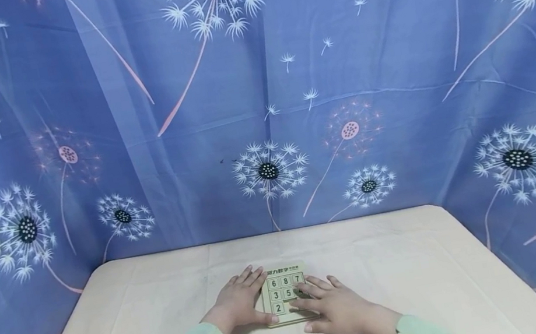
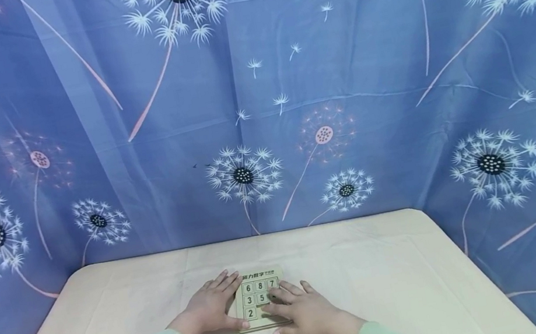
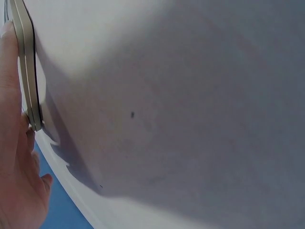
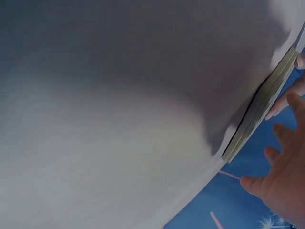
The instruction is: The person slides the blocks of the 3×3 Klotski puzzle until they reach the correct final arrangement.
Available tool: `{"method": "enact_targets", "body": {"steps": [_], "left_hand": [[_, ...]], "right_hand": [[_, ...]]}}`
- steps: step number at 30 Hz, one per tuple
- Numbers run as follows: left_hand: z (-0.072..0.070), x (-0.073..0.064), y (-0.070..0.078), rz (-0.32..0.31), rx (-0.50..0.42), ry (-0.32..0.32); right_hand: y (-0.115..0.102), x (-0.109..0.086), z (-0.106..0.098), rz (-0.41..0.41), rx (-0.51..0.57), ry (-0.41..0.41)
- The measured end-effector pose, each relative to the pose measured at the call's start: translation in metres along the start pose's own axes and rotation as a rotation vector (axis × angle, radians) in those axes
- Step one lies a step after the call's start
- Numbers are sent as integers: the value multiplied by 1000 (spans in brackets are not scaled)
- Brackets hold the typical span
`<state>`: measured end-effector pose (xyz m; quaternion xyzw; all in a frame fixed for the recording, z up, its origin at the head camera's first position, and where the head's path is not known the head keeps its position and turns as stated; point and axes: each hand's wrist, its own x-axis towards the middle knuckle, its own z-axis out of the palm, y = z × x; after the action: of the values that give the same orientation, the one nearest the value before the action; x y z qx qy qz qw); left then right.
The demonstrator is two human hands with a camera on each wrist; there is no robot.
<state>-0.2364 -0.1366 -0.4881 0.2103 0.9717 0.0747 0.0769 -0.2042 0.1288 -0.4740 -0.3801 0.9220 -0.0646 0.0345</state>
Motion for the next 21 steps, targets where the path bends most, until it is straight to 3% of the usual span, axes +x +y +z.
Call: {"method": "enact_targets", "body": {"steps": [21], "left_hand": [[0,1,1,-9,8,-8]], "right_hand": [[-13,13,5,-5,-27,-55]]}}
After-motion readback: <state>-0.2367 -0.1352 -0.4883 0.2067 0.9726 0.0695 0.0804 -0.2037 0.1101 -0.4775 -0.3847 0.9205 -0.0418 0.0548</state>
